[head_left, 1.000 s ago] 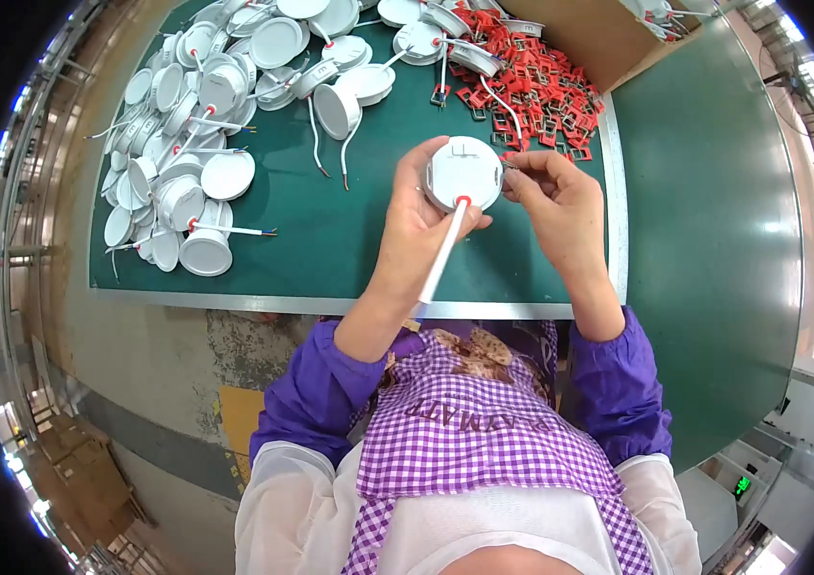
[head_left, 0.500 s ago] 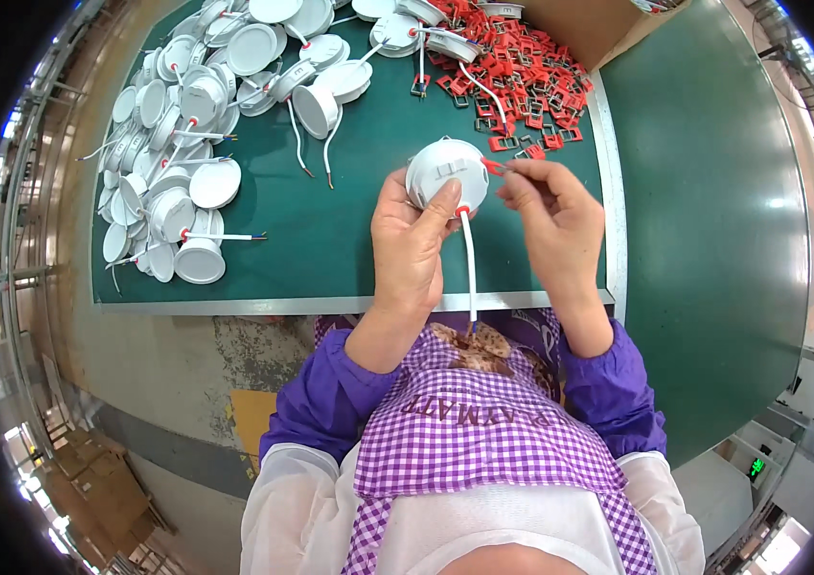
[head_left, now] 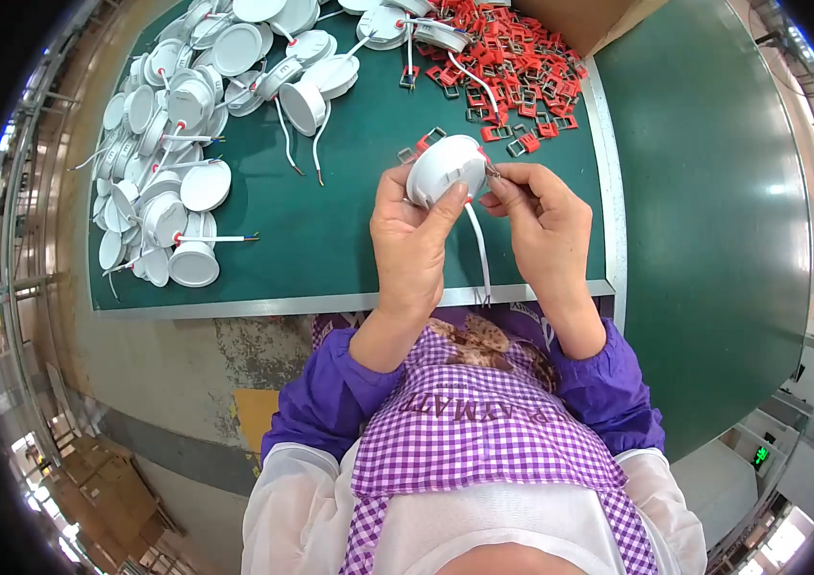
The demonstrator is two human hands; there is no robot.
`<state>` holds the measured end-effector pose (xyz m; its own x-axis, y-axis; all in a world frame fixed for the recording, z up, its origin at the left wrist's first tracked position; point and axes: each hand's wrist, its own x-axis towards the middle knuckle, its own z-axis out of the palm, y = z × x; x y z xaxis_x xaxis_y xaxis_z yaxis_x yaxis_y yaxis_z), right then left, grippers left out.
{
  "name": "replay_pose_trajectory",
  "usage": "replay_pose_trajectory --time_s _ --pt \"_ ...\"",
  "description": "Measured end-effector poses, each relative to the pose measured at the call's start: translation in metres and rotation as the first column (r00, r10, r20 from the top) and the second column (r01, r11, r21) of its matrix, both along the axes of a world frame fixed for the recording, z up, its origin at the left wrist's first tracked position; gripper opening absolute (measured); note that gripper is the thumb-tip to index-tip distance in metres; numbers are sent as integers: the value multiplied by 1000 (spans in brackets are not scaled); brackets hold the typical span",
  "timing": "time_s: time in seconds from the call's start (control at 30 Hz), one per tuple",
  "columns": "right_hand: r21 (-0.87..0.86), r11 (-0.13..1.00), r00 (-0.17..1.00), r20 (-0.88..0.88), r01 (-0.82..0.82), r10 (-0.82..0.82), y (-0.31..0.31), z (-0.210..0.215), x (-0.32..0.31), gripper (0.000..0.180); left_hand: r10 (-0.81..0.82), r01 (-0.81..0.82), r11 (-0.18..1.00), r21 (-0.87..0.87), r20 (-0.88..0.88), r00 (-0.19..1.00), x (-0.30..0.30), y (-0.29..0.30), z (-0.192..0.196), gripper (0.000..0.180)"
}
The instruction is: The person assembles light fixtures by attaching clips to round light housings by hand.
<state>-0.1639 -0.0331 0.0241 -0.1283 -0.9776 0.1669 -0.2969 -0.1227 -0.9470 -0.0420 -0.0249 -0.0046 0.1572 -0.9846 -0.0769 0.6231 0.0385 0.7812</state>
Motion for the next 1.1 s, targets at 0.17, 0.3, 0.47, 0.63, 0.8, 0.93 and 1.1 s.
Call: replay_pose_trajectory --time_s 0.17,0.3,0.47,0.63,0.8,0.93,1.1 --pt "2 1000 1000 24 -11 11 -1 0 -1 7 -25 28 998 -54 46 999 2 0 -3 30" --pt "-4 1000 999 34 -14 14 -3 -1 -1 6 -22 25 998 -59 60 998 3 0 0 28" --pt "132 987 970 236 -90 57 -6 -2 -9 27 -69 70 997 -17 16 997 6 2 5 27" --pt "220 949 963 196 -226 184 13 5 -7 43 -105 104 994 14 52 993 18 20 13 33" --pt "249 911 906 356 -328 229 18 2 -3 46 -170 155 982 109 143 975 37 34 15 31" --pt "321 875 918 285 -362 275 18 11 -2 45 -161 148 983 111 114 980 39 39 16 29" --pt "406 814 887 381 -415 263 11 7 -4 39 -161 151 977 152 61 985 41 45 13 28"
